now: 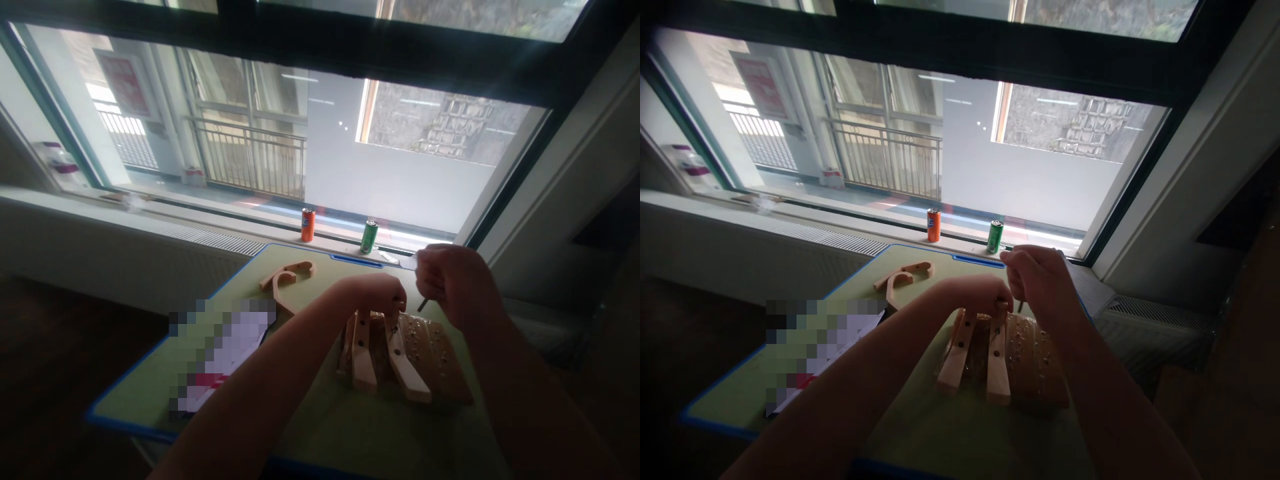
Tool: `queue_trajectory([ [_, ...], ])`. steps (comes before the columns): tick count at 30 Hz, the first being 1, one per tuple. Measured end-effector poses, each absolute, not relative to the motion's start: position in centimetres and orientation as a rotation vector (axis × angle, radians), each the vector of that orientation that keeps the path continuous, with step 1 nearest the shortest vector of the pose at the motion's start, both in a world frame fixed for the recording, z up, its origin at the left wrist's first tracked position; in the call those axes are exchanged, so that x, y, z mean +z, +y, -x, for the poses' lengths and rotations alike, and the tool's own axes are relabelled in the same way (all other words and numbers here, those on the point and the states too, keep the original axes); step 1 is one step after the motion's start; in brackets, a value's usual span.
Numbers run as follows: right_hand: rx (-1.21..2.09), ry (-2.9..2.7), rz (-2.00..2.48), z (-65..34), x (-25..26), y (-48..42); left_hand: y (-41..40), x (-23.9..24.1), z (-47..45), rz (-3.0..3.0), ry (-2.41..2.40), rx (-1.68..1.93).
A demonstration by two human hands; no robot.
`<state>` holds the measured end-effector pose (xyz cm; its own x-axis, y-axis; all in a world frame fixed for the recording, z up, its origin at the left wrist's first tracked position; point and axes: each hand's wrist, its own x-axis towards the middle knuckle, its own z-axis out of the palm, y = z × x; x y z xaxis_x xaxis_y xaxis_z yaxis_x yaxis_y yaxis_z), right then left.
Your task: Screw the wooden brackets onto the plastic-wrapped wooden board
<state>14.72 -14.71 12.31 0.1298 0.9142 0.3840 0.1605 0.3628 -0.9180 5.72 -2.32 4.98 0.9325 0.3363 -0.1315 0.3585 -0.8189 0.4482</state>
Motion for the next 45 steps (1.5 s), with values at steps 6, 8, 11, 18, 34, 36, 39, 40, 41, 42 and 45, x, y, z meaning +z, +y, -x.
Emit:
queue_trajectory([
  [6, 0.216, -2.115, 1.740, -18.3, 10.5, -17.2, -2.2, 5.4, -5.3, -2.605, 0.447, -0.051],
  [8, 0.223, -2.177, 1.742, -18.4, 8.4, -17.2, -2.5, 5.6, -5.4, -2.617, 0.472, -0.031],
  [11, 0.233, -2.161, 1.651, -17.9, 5.7, -16.9, -3.0, 6.1, -5.4, -2.647, 0.498, -0.023],
  [18, 0.211, -2.035, 1.596, -17.5, 4.2, -16.1, -3.2, 6.2, -5.2, -2.678, 0.466, 0.005],
  [34, 0.208, -1.962, 1.544, -17.5, 3.4, -16.9, -3.2, 6.5, -5.0, -2.672, 0.452, -0.020],
  [36, 0.204, -1.956, 1.534, -17.6, 3.3, -17.0, -3.3, 6.6, -5.0, -2.677, 0.462, -0.010],
  [39, 0.251, -1.983, 1.509, -17.7, 3.4, -17.1, -3.3, 6.7, -5.0, -2.677, 0.465, -0.014],
  [40, 0.275, -1.990, 1.500, -17.8, 3.4, -17.1, -3.3, 6.7, -5.1, -2.671, 0.470, -0.021],
  [41, 0.296, -1.987, 1.495, -17.8, 3.4, -17.1, -3.3, 6.7, -5.1, -2.666, 0.476, -0.026],
  [42, 0.314, -1.978, 1.496, -17.9, 3.5, -17.0, -3.3, 6.6, -5.1, -2.662, 0.481, -0.027],
  [45, 0.354, -1.945, 1.541, -18.1, 3.4, -16.7, -3.3, 6.6, -5.2, -2.659, 0.496, -0.034],
])
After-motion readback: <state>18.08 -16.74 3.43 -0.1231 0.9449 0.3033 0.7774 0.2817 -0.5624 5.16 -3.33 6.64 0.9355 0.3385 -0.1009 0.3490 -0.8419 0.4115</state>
